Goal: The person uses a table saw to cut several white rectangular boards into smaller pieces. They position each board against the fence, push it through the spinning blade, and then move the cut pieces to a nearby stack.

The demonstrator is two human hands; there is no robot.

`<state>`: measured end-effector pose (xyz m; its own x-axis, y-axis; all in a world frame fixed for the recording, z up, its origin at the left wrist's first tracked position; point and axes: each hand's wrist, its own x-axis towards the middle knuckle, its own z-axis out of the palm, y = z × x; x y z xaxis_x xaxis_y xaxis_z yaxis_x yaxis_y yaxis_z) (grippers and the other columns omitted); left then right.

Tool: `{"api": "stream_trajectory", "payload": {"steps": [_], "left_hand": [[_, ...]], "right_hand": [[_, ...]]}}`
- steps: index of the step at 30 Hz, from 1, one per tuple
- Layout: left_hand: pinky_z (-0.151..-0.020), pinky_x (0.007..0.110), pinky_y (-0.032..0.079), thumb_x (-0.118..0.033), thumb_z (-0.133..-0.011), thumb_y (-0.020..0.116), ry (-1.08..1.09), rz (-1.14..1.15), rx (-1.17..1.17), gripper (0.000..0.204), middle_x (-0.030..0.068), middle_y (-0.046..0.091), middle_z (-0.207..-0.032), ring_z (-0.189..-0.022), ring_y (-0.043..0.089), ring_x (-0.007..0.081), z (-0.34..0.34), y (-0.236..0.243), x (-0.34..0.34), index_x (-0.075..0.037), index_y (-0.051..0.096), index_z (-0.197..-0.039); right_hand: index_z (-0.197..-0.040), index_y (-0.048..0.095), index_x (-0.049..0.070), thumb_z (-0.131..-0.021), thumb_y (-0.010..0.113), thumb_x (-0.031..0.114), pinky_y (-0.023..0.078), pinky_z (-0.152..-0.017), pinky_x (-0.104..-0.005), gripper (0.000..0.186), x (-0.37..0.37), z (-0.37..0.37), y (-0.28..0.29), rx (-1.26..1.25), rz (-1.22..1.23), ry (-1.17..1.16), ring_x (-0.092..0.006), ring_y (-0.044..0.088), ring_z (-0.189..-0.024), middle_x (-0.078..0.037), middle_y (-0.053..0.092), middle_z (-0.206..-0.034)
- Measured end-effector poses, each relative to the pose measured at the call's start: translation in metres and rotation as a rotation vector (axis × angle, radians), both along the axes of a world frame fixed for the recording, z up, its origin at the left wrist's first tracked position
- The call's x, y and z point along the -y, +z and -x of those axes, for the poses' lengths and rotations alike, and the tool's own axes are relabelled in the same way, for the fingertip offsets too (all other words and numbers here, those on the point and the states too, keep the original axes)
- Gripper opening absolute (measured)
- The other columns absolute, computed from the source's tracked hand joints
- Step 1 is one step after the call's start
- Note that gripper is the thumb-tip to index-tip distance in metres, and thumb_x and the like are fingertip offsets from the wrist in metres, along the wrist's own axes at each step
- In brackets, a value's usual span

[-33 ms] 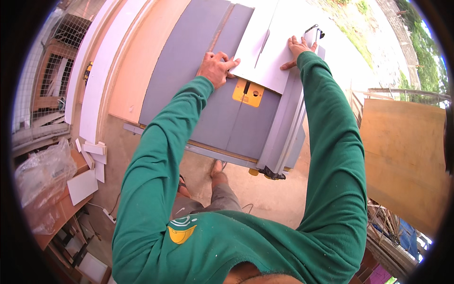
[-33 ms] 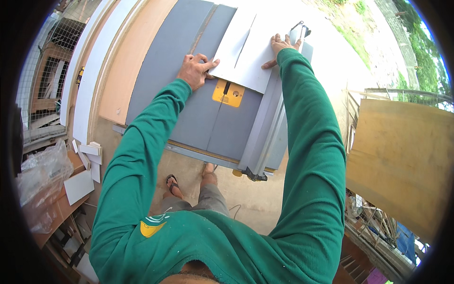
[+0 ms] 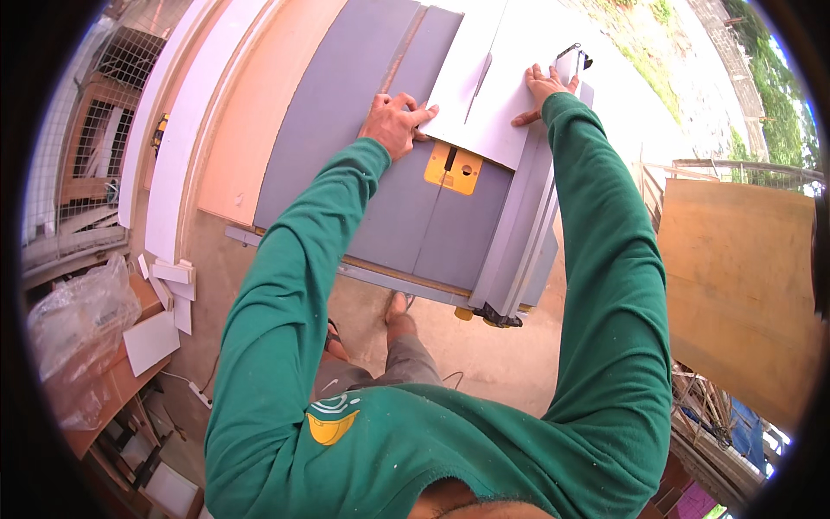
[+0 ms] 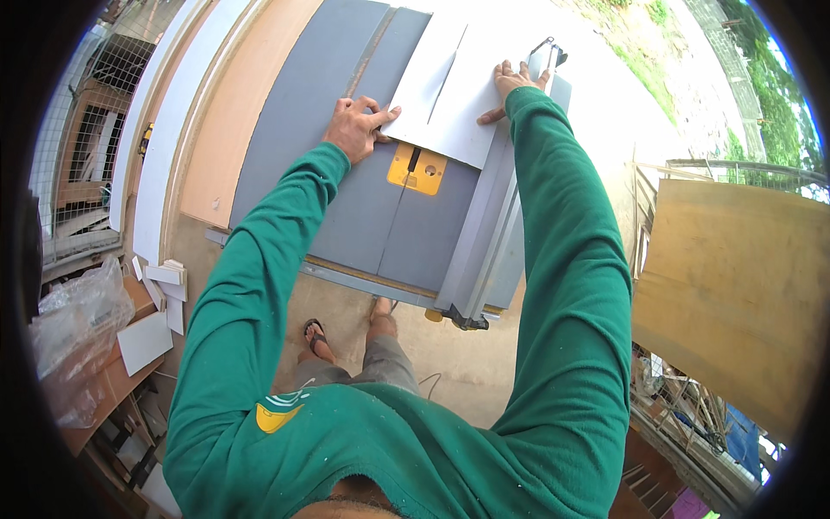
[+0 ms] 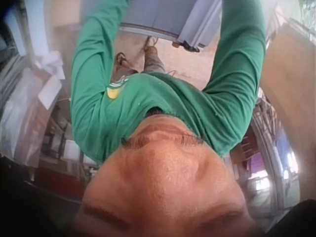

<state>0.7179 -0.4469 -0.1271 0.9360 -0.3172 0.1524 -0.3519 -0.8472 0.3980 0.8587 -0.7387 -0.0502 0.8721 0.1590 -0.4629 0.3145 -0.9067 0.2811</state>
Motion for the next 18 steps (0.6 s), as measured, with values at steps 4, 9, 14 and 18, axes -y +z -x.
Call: {"api": "stream_trajectory", "payload": {"steps": [4, 9, 14, 18], "left_hand": [[-0.101, 0.035, 0.045, -0.011, -0.087, 0.075, 0.027, -0.005, -0.026, 0.049, 0.0015, 0.061, -0.112, -0.108, 0.048, 0.0249, -0.002, 0.004, 0.003, -0.033, 0.069, -0.130], [-0.101, 0.035, 0.046, -0.010, -0.088, 0.074, 0.054, -0.021, -0.042, 0.050, 0.0021, 0.061, -0.114, -0.108, 0.048, 0.0259, -0.007, 0.005, 0.006, -0.033, 0.068, -0.131], [-0.103, 0.034, 0.047, -0.010, -0.089, 0.073, 0.072, -0.042, -0.054, 0.049, 0.0021, 0.061, -0.116, -0.107, 0.048, 0.0266, -0.017, 0.010, 0.010, -0.033, 0.068, -0.132], [-0.104, 0.034, 0.047, -0.011, -0.090, 0.072, 0.061, -0.046, -0.062, 0.048, 0.0018, 0.061, -0.116, -0.107, 0.049, 0.0264, -0.023, 0.012, 0.011, -0.034, 0.067, -0.133]], "right_hand": [[-0.160, 0.022, 0.012, -0.040, 0.088, 0.073, 0.005, -0.117, -0.0756, 0.150, 0.002, -0.001, -0.002, 0.000, -0.001, -0.012, -0.0315, 0.010, -0.156, -0.007, 0.021, -0.168], [-0.161, 0.022, 0.013, -0.041, 0.088, 0.074, 0.006, -0.117, -0.0758, 0.150, 0.005, -0.004, -0.008, 0.022, 0.002, -0.009, -0.0310, 0.011, -0.156, -0.006, 0.022, -0.168], [-0.161, 0.022, 0.013, -0.044, 0.089, 0.073, 0.006, -0.117, -0.0762, 0.147, -0.001, -0.003, -0.003, 0.000, 0.023, -0.015, -0.0311, 0.012, -0.156, -0.005, 0.022, -0.168], [-0.161, 0.022, 0.014, -0.047, 0.090, 0.070, 0.006, -0.116, -0.0764, 0.144, 0.001, -0.006, -0.003, 0.000, 0.005, -0.030, -0.0308, 0.012, -0.156, -0.004, 0.022, -0.168]]}}
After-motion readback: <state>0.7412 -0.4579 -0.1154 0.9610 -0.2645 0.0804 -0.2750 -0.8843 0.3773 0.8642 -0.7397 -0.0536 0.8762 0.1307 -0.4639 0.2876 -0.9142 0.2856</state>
